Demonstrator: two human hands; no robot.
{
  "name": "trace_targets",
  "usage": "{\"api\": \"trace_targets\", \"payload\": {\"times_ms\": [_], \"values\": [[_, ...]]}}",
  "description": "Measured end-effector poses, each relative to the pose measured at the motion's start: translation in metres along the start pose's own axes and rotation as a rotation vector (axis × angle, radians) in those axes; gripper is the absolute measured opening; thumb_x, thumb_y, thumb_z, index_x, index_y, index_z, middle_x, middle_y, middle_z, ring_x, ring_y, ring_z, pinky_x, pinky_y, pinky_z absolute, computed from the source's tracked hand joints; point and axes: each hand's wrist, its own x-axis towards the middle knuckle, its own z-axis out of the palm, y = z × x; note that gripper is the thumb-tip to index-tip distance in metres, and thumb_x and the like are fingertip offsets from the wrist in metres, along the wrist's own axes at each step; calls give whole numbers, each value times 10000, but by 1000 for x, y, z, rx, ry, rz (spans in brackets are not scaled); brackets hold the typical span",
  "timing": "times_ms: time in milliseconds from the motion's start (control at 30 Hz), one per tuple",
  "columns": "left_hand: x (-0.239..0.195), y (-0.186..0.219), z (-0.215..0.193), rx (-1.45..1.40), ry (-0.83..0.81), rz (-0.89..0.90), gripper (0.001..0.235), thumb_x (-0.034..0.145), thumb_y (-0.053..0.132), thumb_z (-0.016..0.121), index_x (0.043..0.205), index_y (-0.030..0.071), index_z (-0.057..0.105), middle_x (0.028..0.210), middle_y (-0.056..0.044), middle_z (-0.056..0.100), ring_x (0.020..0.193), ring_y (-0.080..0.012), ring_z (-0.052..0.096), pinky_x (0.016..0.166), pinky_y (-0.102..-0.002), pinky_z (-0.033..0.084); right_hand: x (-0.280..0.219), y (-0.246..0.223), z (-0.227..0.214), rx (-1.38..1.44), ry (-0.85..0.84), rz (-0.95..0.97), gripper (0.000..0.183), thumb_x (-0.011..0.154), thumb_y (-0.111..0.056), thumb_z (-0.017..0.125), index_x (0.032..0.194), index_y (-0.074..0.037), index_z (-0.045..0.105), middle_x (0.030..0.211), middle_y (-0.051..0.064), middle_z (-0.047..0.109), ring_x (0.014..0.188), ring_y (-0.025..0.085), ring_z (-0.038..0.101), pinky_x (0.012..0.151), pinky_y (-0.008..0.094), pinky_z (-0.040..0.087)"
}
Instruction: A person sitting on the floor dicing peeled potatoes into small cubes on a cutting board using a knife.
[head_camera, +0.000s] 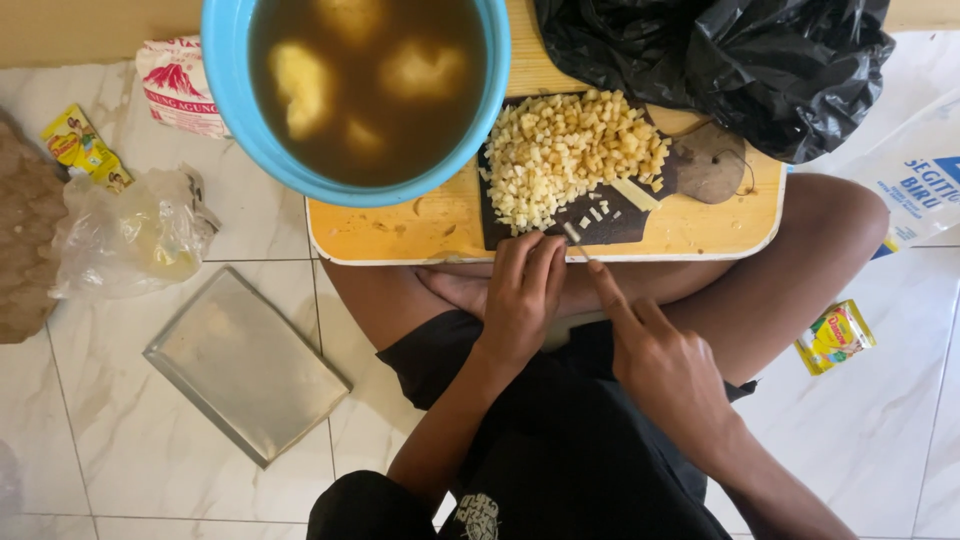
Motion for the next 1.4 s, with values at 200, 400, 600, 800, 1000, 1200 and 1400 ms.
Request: {"api": "trace_targets", "payload": {"times_ms": [200,400,600,800,1000,1200,1400], "values": [[4,8,-2,2,16,-20,253,923,-86,738,1152,-77,629,1152,-173,590,948,-289,607,837,-374,538,-9,5,-12,-5,107,75,682,875,9,628,1537,-138,546,754,47,628,381,252,543,409,427,487],[21,13,12,277,150,69,61,985,94,729,1008,51,692,937,-81,590,816,-197,615,653,-279,521,-9,26,1,-100,206,138,660,982,-86,517,1604,-309,524,735,34,603,474,293,623,484,400,596],[22,-1,28,343,222,62,94,954,181,775,972,115,711,920,-50,596,771,-210,571,643,-329,461,-8,21,15,-86,260,106,627,957,-120,546,1556,-303,559,731,50,606,540,339,659,493,459,582],[24,1,16,288,223,83,171,930,214,810,957,109,677,921,-59,568,745,-201,536,668,-315,486,4,4,9,-71,297,80,613,974,-97,540,1542,-327,558,739,-12,613,520,255,660,480,372,594],[26,9,16,322,142,42,340,923,375,796,981,109,592,957,-89,530,773,-219,504,701,-361,464,5,10,-2,-129,363,79,484,1016,-198,572,1449,-398,649,889,-17,673,677,209,707,506,306,568],[40,13,9,256,90,-56,259,930,192,807,1041,43,626,1075,-126,553,959,-277,553,849,-391,489,2,11,-18,-165,344,76,533,934,-115,715,1441,-275,678,1013,-21,689,605,101,612,448,271,442],[43,14,6,261,14,-33,389,918,322,808,1080,39,595,1104,-156,534,978,-313,532,859,-424,486,2,19,-18,-195,369,77,541,924,-135,717,1440,-292,667,1053,-40,702,611,90,590,477,259,461]]}}
